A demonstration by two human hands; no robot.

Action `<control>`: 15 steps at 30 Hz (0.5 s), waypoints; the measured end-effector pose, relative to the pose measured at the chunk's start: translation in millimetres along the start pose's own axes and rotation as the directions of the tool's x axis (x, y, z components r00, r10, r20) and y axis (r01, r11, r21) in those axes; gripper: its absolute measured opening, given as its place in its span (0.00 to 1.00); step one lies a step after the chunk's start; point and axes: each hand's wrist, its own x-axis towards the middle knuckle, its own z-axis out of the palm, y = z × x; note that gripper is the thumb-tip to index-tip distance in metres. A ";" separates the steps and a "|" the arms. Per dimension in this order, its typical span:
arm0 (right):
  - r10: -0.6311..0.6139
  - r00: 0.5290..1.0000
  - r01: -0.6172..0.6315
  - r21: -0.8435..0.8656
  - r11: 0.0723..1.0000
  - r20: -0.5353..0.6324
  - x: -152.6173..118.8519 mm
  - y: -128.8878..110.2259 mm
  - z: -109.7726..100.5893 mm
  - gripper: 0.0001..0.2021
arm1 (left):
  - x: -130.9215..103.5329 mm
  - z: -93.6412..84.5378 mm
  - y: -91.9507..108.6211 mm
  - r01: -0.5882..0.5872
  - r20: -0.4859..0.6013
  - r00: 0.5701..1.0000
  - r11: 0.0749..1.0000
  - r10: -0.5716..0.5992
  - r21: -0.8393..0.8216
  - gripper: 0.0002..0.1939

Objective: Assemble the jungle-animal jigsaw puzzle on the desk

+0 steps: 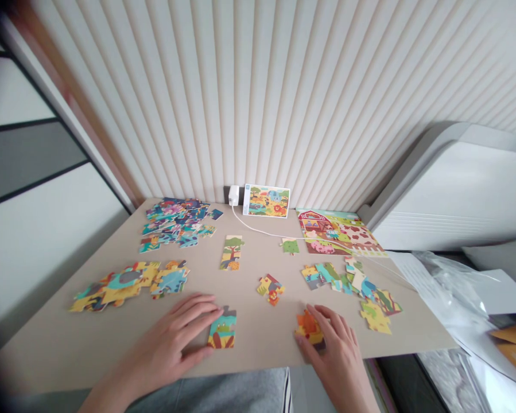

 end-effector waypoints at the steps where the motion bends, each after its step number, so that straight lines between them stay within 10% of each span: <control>1: 0.001 1.000 -0.001 0.005 1.000 -0.012 -3.7 -0.8 2.1 0.23 | 0.1 0.4 -0.4 -0.001 -0.008 1.000 1.000 0.001 0.002 0.30; 15: 0.104 0.965 -0.084 0.089 0.992 -0.239 29.7 -19.9 1.1 0.20 | -0.8 4.6 -4.0 -0.002 -0.033 0.999 0.999 0.004 0.046 0.29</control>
